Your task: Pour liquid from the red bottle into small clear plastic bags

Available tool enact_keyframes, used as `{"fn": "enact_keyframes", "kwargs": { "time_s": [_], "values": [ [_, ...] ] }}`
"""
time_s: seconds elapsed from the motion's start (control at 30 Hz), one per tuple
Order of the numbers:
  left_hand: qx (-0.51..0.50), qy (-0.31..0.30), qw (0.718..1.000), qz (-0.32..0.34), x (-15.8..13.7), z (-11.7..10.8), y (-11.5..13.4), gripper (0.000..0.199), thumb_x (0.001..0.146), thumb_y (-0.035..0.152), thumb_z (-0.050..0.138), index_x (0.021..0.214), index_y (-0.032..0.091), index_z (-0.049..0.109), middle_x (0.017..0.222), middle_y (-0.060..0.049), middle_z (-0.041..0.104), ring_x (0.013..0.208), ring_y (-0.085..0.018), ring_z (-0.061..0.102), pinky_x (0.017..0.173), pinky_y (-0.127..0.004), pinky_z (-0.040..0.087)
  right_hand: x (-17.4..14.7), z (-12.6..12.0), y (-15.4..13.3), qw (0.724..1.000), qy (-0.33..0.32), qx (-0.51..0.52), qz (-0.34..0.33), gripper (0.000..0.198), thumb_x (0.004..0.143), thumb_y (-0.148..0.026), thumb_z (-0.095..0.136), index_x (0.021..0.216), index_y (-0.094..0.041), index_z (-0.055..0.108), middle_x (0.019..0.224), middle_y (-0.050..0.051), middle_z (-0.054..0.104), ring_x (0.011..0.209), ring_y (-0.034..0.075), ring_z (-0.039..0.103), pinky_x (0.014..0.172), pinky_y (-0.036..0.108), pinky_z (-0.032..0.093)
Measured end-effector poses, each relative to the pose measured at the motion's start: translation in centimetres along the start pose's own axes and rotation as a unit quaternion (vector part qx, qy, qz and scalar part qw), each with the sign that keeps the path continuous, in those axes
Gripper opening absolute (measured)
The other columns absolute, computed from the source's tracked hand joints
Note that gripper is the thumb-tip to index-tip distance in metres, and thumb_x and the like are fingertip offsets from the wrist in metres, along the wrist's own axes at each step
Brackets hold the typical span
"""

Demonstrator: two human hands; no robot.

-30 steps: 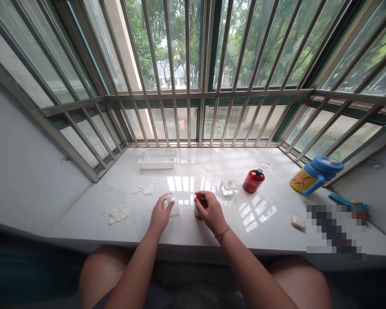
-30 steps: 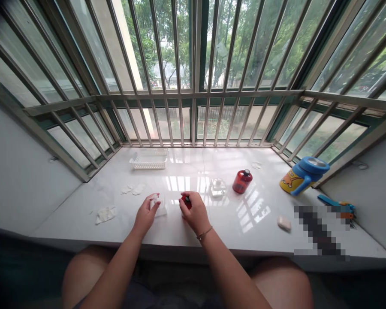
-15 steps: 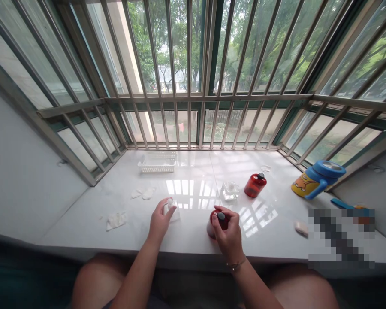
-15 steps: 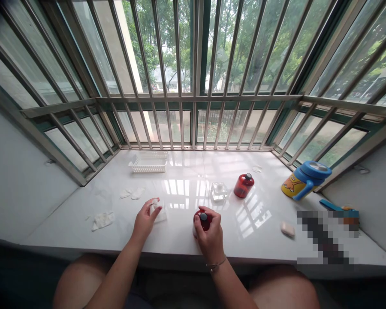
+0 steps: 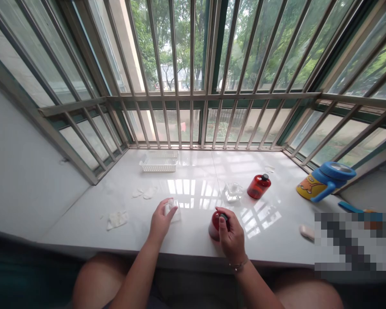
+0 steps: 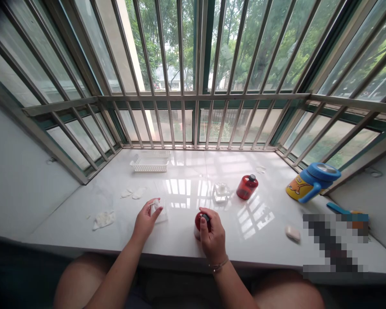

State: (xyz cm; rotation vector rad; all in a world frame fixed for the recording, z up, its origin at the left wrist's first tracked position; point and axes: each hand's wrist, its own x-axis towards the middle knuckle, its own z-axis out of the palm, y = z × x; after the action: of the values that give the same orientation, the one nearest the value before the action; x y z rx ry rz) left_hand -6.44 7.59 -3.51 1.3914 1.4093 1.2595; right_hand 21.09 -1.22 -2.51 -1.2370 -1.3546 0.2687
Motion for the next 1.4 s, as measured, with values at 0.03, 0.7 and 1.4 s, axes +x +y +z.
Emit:
{"fn": "enact_keyframes", "kwargs": {
  "time_s": [0.03,0.7,1.4],
  "values": [
    [-0.001,-0.001,1.0,0.004,0.01,0.0,-0.04,0.061,0.084,0.067,0.081,0.127,0.024,0.073,0.14,-0.015,0.074,0.134,-0.035,0.068,0.12,-0.05,0.048,-0.09,0.12,0.15,1.0,0.011,0.006,0.003,0.026,0.106,-0.04,0.061,0.127,-0.026,0.066,0.126,0.011,0.075,0.117,0.029,0.073,0.1,0.049,0.06],
    [-0.046,-0.008,0.999,-0.015,0.14,0.11,-0.21,0.061,0.078,0.061,0.089,0.121,0.024,0.067,0.138,-0.014,0.074,0.13,-0.034,0.07,0.118,-0.05,0.049,0.07,0.07,0.46,1.0,-0.003,0.024,0.009,0.023,0.103,-0.038,0.066,0.122,-0.027,0.068,0.122,0.01,0.073,0.115,0.029,0.072,0.102,0.051,0.059],
    [-0.042,0.001,0.999,-0.004,0.03,0.17,0.2,0.057,0.08,0.061,0.087,0.118,0.024,0.067,0.137,-0.014,0.074,0.129,-0.032,0.07,0.115,-0.048,0.052,0.33,-0.07,0.53,0.999,-0.004,0.033,-0.006,0.022,0.104,-0.035,0.063,0.124,-0.028,0.067,0.121,0.01,0.072,0.114,0.03,0.071,0.1,0.053,0.06]
  ]
}}
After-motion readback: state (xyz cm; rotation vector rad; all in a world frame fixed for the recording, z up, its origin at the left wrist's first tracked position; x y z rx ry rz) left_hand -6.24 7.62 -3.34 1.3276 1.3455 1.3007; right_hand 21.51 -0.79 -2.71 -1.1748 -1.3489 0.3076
